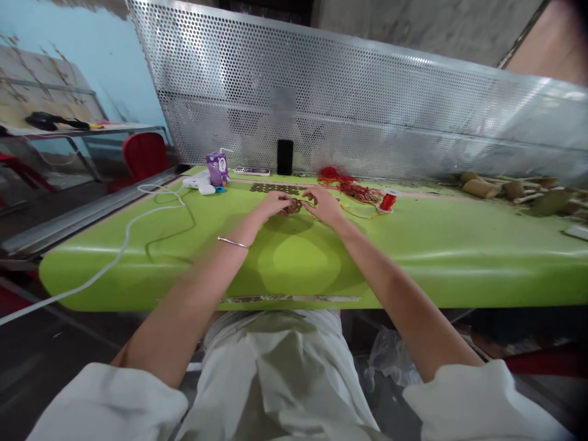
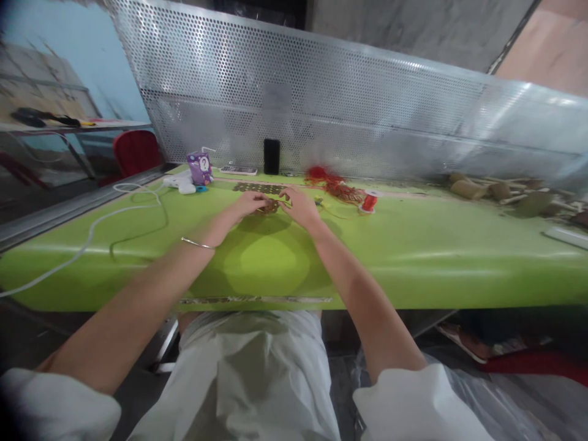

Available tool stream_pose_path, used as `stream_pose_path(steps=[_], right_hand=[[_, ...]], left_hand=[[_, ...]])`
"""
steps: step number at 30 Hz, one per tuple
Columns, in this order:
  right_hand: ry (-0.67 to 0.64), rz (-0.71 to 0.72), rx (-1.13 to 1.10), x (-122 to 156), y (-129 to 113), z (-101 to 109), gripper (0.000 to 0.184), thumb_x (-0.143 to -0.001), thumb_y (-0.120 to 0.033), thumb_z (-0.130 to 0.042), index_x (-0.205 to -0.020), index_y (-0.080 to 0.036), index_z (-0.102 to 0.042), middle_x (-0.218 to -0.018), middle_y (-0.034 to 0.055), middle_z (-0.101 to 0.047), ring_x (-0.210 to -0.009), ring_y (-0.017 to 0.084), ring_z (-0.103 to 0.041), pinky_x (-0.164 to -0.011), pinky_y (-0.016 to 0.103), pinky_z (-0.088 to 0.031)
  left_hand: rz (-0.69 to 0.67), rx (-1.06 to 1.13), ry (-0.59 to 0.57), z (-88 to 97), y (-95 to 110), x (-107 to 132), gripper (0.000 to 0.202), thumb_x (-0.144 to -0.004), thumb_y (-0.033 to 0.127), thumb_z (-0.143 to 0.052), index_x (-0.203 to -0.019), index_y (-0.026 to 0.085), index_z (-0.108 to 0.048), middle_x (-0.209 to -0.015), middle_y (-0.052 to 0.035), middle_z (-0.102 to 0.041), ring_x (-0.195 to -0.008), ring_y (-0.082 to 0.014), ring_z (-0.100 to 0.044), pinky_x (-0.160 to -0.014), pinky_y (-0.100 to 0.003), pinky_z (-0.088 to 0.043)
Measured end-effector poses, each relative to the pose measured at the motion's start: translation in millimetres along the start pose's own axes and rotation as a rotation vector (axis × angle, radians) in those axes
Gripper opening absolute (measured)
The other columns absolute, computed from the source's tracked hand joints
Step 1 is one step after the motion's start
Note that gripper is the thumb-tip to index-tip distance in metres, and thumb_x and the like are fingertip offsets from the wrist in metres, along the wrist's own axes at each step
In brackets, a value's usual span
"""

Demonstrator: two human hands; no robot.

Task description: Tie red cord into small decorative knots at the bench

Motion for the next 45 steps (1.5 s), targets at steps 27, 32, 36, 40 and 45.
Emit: stream_pose_path(steps=[27, 32, 36, 40, 45], right_hand=[[0.284, -0.316, -0.719, 0, 42, 25, 0.019, -0.080, -0.037, -0.066, -0.084, -0.022, -0.056, -0.076, 0.0005, -0.065, -0.075, 0.016, -0.069, -0.074, 0.034, -0.059], [0.175, -0.254, -0.870, 3, 22, 19, 0.036, -0.069, -0.051, -0.076, -0.083, -0.023, -0.058, -0.084, 0.0026, -0.067, -0.083, 0.019, -0.070, -0.079, 0.037, -0.061], [0.093, -0.232, -0.877, 6, 12, 17, 0.041, -0.068, -0.056, -0.076, -0.086, -0.023, -0.058, -0.091, 0.0038, -0.067, -0.088, 0.020, -0.070, -0.082, 0.039, -0.061], [0.027, -0.187, -0.865, 5, 6, 11, 0.046, -0.065, -0.061, -0.077, -0.083, -0.022, -0.060, -0.091, 0.0042, -0.065, -0.086, 0.020, -0.069, -0.082, 0.039, -0.061], [-0.013, -0.152, -0.800, 4, 4, 4, 0.046, -0.064, -0.063, -0.076, -0.079, -0.022, -0.063, -0.090, 0.0045, -0.066, -0.081, 0.019, -0.068, -0.083, 0.042, -0.062]], left_hand=[[0.020, 0.120, 0.201, 6.2, -10, -13, 0.014, -0.085, 0.005, -0.065, -0.073, 0.011, -0.064, -0.071, -0.0036, -0.066, -0.058, -0.0114, -0.062, -0.069, -0.029, -0.057], [0.012, 0.087, 0.099, 1.4, -11, -9, 0.010, -0.085, 0.007, -0.066, -0.076, 0.010, -0.065, -0.076, -0.0055, -0.068, -0.062, -0.0121, -0.063, -0.069, -0.029, -0.056], [0.001, 0.080, 0.064, -0.6, -9, -8, 0.006, -0.085, 0.007, -0.065, -0.080, 0.010, -0.066, -0.083, -0.0076, -0.070, -0.065, -0.0126, -0.064, -0.072, -0.030, -0.056], [0.004, 0.069, 0.050, -1.4, -6, -5, 0.006, -0.086, 0.007, -0.064, -0.082, 0.010, -0.066, -0.082, -0.0075, -0.070, -0.067, -0.0128, -0.064, -0.073, -0.029, -0.056], [0.002, 0.068, 0.045, -2.8, -2, 0, 0.009, -0.087, 0.007, -0.063, -0.079, 0.009, -0.066, -0.078, -0.0065, -0.069, -0.067, -0.0130, -0.065, -0.075, -0.031, -0.056]])
Point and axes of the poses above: each hand's wrist, its own x-axis away from the middle knuckle, its own z-axis out of the back of the hand, y = z × x, the point moved 2 cm from there along -x, towards the middle knuckle
